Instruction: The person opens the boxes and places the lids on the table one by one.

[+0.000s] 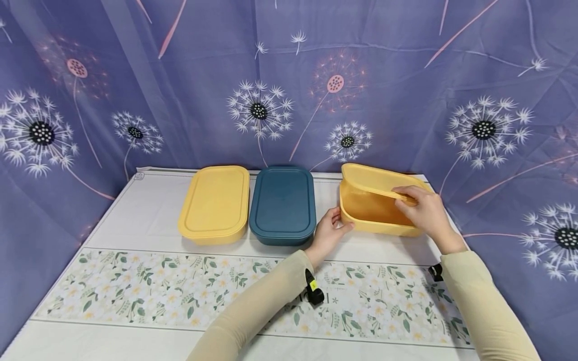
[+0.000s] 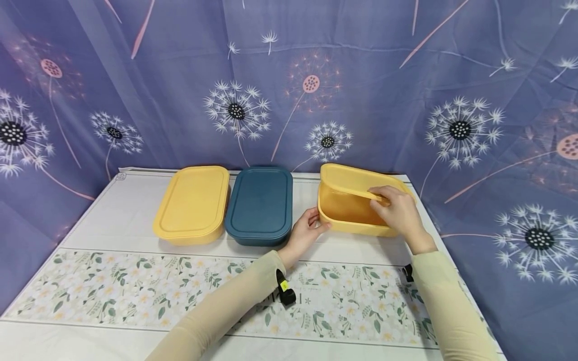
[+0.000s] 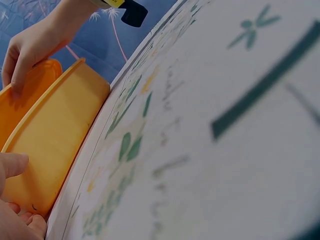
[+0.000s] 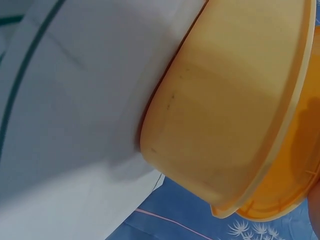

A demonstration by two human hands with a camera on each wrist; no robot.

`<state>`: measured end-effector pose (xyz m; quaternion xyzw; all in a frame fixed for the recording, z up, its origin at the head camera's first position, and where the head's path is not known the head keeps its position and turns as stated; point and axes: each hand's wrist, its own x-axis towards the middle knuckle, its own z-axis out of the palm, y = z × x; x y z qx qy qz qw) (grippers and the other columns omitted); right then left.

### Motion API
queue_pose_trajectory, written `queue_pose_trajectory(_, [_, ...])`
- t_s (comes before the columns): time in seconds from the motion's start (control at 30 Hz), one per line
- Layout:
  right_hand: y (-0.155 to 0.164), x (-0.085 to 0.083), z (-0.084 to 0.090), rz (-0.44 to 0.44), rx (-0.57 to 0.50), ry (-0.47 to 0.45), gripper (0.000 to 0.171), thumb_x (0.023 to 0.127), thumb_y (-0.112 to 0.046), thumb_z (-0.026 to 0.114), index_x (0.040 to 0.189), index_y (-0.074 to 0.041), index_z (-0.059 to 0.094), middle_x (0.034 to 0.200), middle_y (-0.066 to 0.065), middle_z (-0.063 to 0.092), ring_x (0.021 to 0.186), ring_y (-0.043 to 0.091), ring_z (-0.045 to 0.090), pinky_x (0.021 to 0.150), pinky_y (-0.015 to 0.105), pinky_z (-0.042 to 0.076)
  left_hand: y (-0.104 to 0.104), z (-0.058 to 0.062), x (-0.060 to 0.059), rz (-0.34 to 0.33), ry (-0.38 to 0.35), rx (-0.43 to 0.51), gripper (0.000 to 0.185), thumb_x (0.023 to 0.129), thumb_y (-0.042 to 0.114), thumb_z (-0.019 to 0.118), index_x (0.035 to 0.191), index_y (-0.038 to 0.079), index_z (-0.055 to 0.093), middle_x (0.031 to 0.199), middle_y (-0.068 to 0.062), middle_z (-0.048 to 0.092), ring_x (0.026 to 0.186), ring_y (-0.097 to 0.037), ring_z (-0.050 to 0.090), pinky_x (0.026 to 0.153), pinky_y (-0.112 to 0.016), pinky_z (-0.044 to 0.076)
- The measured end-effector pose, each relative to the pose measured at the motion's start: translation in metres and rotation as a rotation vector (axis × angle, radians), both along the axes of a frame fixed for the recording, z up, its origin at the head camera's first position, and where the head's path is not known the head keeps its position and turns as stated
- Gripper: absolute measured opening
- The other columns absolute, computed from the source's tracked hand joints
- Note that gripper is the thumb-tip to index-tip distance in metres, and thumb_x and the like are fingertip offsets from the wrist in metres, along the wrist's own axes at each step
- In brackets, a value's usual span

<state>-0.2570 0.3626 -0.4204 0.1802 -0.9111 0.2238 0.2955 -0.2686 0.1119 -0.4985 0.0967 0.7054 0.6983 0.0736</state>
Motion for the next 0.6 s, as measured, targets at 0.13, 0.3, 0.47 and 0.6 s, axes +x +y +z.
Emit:
queue_pose_trajectory(0.13, [-0.0001,-0.0004,0.0017,-0.003,-0.009,0.014,0.027,0.081,0.005,0.077,0.106,-0.005,0.076,0.103,0.013,0.074,0.094,0.035,0.067,0.077,0.040,0.047,0.0002,-0.0001,-0.0005,0.009,0.000,0.005,0.057,0.089,0.008,0.078,0.139,-0.001,0.052,0.138,-0.012,0.058,0.128,-0.023,0.054,0.110,-0.030,0.043])
queue_pose_trajectory(0.3, [0.0003,-0.0012,0.0026,-0.004,-0.017,0.024,0.028,0.080,0.007,0.079,0.106,-0.004,0.075,0.103,0.014,0.074,0.097,0.035,0.066,0.080,0.037,0.047,0.0014,-0.0008,-0.0012,0.022,-0.005,0.019,0.058,0.088,0.006,0.079,0.139,-0.001,0.053,0.137,-0.012,0.058,0.127,-0.023,0.055,0.109,-0.030,0.043])
queue_pose_trajectory(0.47, [0.0022,-0.0019,0.0023,-0.018,-0.031,0.041,0.028,0.081,0.007,0.078,0.107,-0.003,0.075,0.103,0.016,0.073,0.096,0.034,0.065,0.081,0.024,0.044,0.0028,-0.0004,-0.0001,0.030,-0.011,0.024,0.058,0.087,0.005,0.079,0.138,-0.002,0.053,0.138,-0.013,0.058,0.128,-0.024,0.055,0.109,-0.030,0.043])
queue_pose_trajectory(0.6, [0.0038,-0.0025,0.0029,-0.029,-0.039,0.059,0.028,0.082,0.007,0.077,0.107,-0.004,0.075,0.102,0.014,0.073,0.092,0.033,0.066,0.078,0.021,0.042,0.0033,0.0004,0.0001,0.027,-0.014,0.010,0.058,0.087,0.007,0.080,0.138,0.000,0.053,0.138,-0.012,0.058,0.128,-0.024,0.054,0.109,-0.031,0.043])
